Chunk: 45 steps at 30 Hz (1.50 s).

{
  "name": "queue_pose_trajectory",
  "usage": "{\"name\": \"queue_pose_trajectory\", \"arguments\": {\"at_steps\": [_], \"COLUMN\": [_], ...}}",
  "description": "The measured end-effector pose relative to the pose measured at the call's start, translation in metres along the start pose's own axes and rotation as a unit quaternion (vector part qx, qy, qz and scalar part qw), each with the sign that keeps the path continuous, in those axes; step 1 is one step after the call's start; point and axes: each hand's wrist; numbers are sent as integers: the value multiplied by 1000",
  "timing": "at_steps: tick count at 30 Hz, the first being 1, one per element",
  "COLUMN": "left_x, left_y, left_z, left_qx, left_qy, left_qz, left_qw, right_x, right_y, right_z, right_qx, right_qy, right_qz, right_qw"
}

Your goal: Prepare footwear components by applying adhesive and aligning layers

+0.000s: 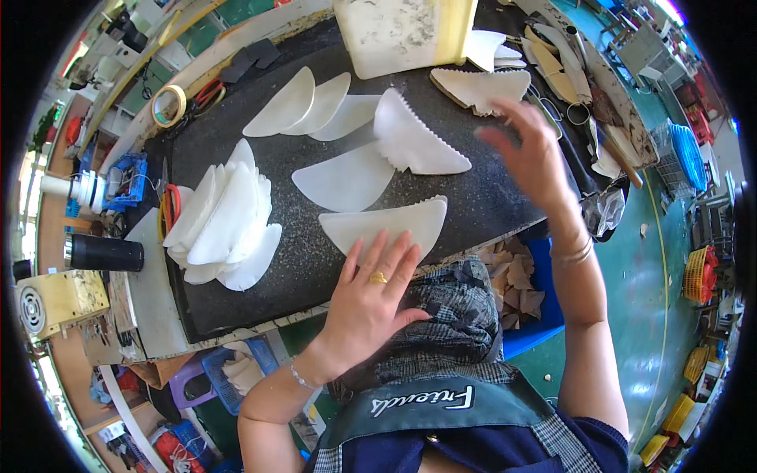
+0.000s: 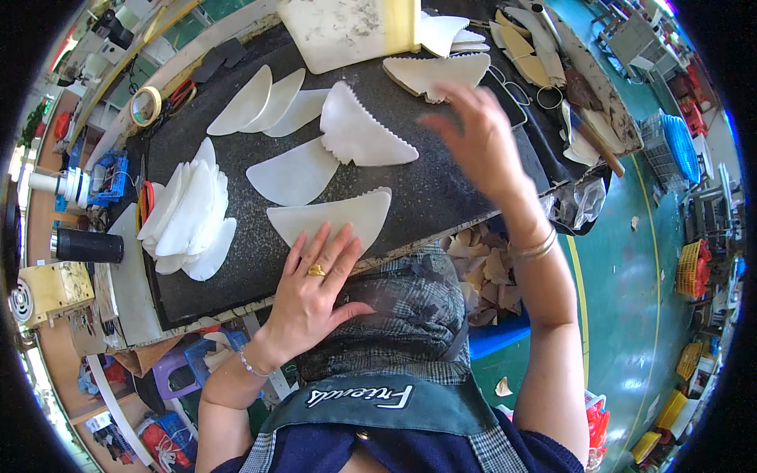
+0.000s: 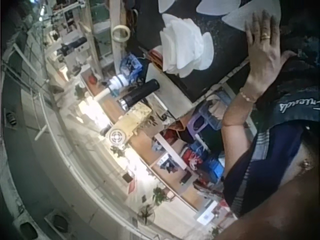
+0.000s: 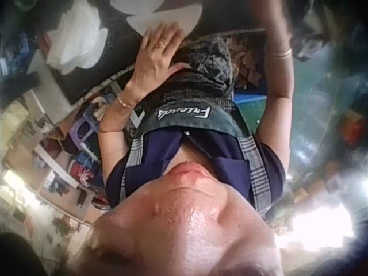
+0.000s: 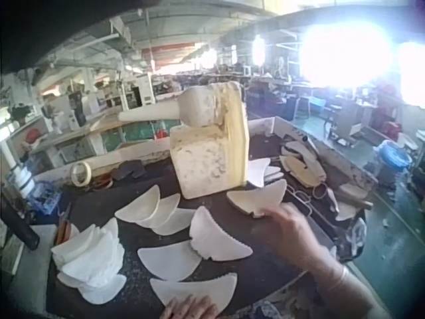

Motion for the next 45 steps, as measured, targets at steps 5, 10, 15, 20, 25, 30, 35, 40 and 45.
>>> {"name": "queue_pose_trajectory", "arguments": {"at_steps": [5, 10, 15, 20, 25, 30, 35, 40, 45], "left_x": [1, 0, 1, -1, -1, -2, 5, 7, 7], "left_y": [-3, -2, -2, -3, -13, -14, -16, -16, -15], "left_z": [-7, -7, -6, -7, -10, -12, -15, -16, -14], "left_qx": [34, 29, 22, 30, 35, 37, 44, 55, 49], "left_qy": [-12, -18, -19, -11, -11, -20, -27, -33, -23], "left_qz": [-9, -5, -8, -4, 12, 18, 22, 20, 16], "left_qw": [999, 999, 1000, 999, 999, 999, 998, 998, 998], "right_x": [36, 47, 14, 3, 13, -7, -3, 2, -8], "right_y": [-70, -38, -8, 4, -11, 6, -13, 27, 21], "right_z": [-1, 14, 3, 11, 8, 6, -10, -3, -22], "right_qx": [-265, -104, 40, 119, -169, -50, -112, -144, -41], "right_qy": [-4, -36, -84, 38, -163, 134, 3, 97, -31], "right_qz": [67, 48, 28, -29, 54, 74, 104, 4, 197], "right_qw": [962, 993, 995, 992, 971, 987, 988, 985, 979]}}
Point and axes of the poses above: each hand's wrist, its own x-axis towards the middle knuckle, its own z-axis out of the back of the hand, y = z × x, and after that the axes turned 7 degrees about -x, right-handed
